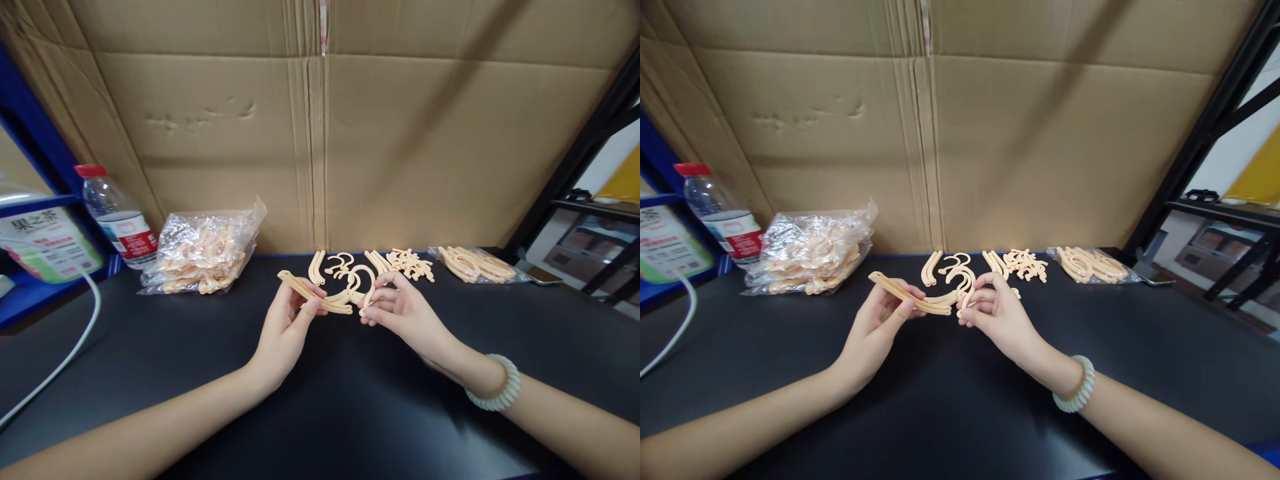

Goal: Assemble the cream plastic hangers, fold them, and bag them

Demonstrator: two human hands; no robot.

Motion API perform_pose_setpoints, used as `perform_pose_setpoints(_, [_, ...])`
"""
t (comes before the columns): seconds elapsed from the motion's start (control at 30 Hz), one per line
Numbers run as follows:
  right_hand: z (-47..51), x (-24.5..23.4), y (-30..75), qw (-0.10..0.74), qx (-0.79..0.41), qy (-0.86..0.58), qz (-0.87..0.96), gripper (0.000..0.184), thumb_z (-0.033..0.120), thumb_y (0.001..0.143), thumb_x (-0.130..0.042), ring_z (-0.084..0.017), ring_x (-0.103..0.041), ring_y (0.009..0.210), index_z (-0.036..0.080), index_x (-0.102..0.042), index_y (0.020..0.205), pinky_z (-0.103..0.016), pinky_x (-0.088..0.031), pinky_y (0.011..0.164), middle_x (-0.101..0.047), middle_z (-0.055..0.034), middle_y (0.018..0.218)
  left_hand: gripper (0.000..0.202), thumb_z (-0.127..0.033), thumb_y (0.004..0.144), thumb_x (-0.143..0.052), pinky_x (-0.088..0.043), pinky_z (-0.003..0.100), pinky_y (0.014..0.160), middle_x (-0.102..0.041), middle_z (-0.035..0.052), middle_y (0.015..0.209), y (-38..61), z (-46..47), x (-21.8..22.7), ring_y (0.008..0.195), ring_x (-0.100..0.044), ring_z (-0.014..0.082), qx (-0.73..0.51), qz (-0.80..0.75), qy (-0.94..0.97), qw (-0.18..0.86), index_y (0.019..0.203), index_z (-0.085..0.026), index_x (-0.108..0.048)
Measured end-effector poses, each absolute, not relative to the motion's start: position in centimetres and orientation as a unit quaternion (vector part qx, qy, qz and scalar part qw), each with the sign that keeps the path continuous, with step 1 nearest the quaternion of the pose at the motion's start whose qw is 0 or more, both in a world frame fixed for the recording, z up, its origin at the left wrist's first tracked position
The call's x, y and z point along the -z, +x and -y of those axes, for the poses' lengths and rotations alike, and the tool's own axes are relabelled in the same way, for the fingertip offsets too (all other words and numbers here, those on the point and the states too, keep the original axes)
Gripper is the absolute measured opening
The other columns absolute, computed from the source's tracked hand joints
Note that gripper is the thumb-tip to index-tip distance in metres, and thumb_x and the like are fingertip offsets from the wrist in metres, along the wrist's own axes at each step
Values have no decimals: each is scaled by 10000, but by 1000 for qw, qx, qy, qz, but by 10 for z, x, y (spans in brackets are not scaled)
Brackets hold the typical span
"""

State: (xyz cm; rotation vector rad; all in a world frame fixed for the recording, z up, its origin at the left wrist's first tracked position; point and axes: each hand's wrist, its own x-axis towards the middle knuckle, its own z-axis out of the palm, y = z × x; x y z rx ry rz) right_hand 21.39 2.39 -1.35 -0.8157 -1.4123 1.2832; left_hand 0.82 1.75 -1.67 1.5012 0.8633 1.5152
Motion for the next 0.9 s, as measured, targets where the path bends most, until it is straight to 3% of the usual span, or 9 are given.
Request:
perform_pose_setpoints(0.17, [-25,12,216,512,-562,-339,554,541,269,684,-806,-180,-667,744,229,-482,1115,-370,-536,781,-679,-3,812,176,-312,816,-668,-571,343,781,-649,31,910,10,-15,14,875,-649,189,-598,-339,601,409,908,-197,-573])
perform_pose_setpoints(0.3, [-26,12,216,500,-528,-333,600,199,271,698,-791,-163,-644,778,199,-657,826,-341,-523,809,-667,-19,864,149,-280,824,-660,-573,336,765,-649,21,898,10,-14,14,821,-647,171,-589,-334,612,409,907,-200,-565])
perform_pose_setpoints(0.4, [-27,12,215,497,-518,-328,614,132,275,708,-787,-157,-627,782,206,-684,752,-317,-520,778,-662,-12,860,145,-259,820,-664,-568,325,762,-645,19,892,10,-13,15,827,-644,170,-587,-329,621,402,911,-202,-566])
perform_pose_setpoints(0.63, [-25,12,215,456,-590,-336,575,221,367,756,-772,-180,-644,903,181,-672,819,-324,-529,829,-679,-57,980,184,-257,788,-695,-558,331,772,-631,23,888,10,-15,17,876,-640,190,-586,-327,626,397,904,-204,-563])
perform_pose_setpoints(0.9, [-22,9,216,423,-651,-326,539,286,381,744,-795,-207,-693,880,159,-636,829,-360,-539,869,-695,-98,1035,123,-217,784,-682,-554,320,781,-593,16,883,11,-15,16,846,-633,174,-584,-323,646,371,864,-206,-588])
